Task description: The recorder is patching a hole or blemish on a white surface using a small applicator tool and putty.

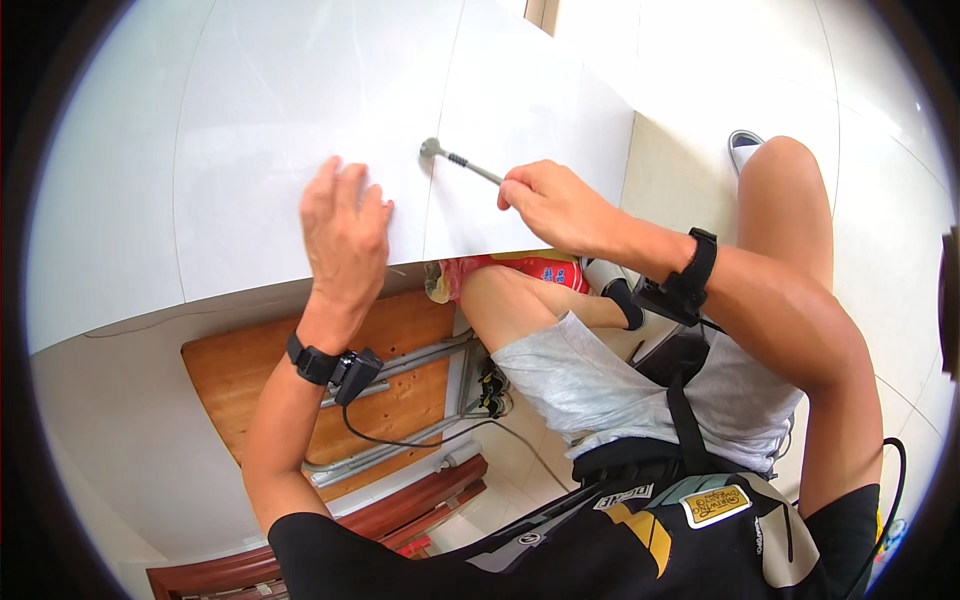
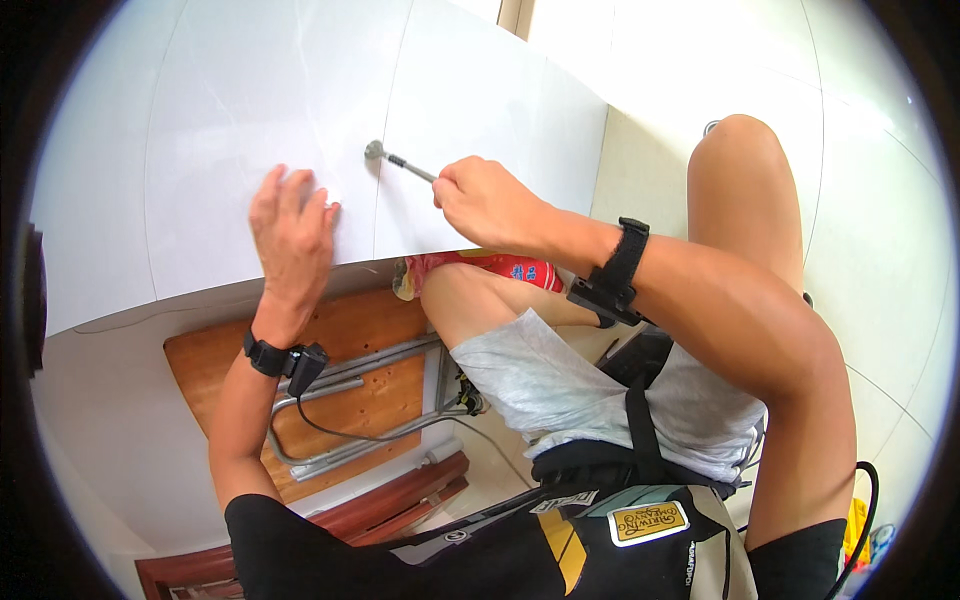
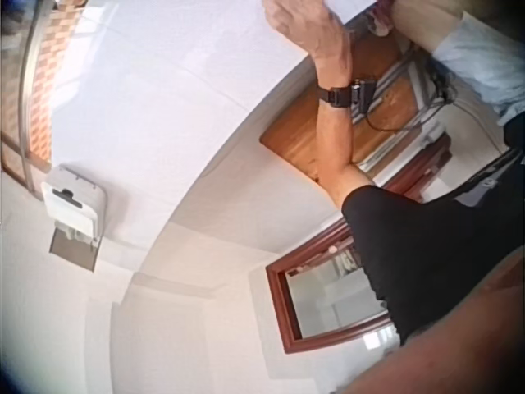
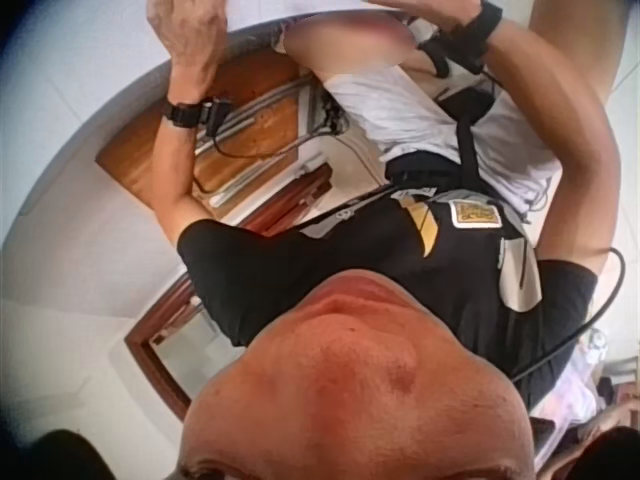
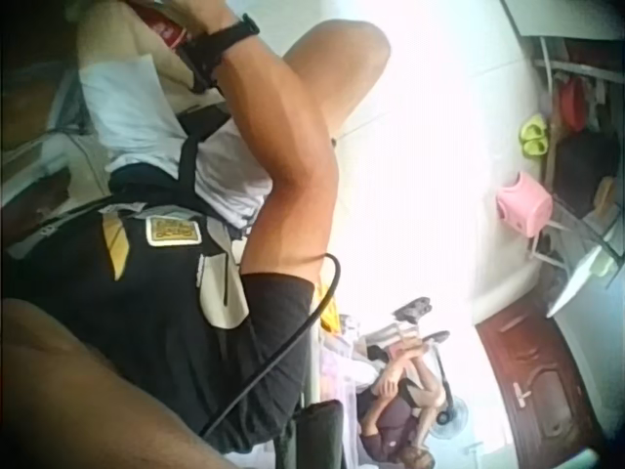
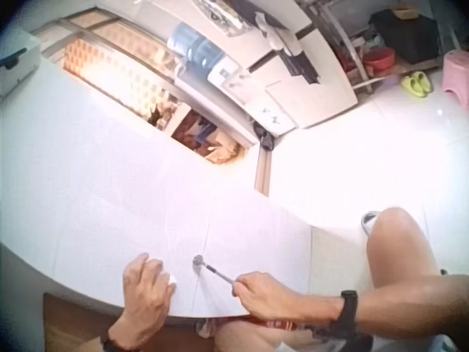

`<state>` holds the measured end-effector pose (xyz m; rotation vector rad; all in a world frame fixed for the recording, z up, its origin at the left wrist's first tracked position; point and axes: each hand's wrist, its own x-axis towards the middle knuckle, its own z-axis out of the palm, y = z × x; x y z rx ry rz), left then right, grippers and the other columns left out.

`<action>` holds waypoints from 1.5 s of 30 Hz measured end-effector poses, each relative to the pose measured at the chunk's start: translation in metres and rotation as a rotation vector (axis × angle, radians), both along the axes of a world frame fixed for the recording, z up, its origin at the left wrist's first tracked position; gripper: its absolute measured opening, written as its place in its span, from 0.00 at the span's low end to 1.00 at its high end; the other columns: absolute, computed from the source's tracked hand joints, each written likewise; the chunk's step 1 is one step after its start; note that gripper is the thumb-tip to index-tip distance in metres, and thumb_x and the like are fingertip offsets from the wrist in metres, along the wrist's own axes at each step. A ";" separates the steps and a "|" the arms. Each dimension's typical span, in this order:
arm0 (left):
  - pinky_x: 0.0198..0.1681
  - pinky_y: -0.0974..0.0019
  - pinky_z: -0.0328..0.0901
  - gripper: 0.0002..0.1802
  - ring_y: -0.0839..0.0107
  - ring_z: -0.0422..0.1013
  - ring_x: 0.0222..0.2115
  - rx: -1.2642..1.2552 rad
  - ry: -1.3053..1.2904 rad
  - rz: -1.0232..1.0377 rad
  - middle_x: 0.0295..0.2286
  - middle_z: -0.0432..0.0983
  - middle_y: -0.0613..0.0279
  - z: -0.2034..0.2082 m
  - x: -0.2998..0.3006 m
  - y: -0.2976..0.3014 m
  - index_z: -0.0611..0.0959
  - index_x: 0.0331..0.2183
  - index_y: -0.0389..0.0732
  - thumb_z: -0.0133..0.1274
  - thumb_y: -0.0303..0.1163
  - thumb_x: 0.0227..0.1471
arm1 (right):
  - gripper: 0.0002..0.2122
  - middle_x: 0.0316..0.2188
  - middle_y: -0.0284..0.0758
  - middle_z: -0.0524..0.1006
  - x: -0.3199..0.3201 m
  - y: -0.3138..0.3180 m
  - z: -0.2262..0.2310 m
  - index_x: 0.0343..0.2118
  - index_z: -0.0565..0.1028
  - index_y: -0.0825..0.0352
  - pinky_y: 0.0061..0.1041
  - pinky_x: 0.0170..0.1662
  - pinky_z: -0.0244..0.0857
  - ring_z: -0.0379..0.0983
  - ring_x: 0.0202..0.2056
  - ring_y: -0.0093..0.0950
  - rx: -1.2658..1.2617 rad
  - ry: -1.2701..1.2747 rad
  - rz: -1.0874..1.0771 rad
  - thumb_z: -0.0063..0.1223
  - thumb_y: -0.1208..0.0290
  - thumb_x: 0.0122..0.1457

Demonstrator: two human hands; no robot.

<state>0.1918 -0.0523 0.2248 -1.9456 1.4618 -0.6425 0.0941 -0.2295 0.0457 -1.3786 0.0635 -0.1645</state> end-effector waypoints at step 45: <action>0.52 0.53 0.65 0.13 0.52 0.72 0.48 -0.464 0.126 0.028 0.43 0.80 0.54 -0.004 -0.058 0.035 0.84 0.38 0.35 0.62 0.18 0.47 | 0.18 0.19 0.49 0.74 0.017 0.014 0.001 0.36 0.79 0.76 0.40 0.34 0.67 0.73 0.24 0.39 -0.065 -0.066 -0.068 0.38 0.66 0.67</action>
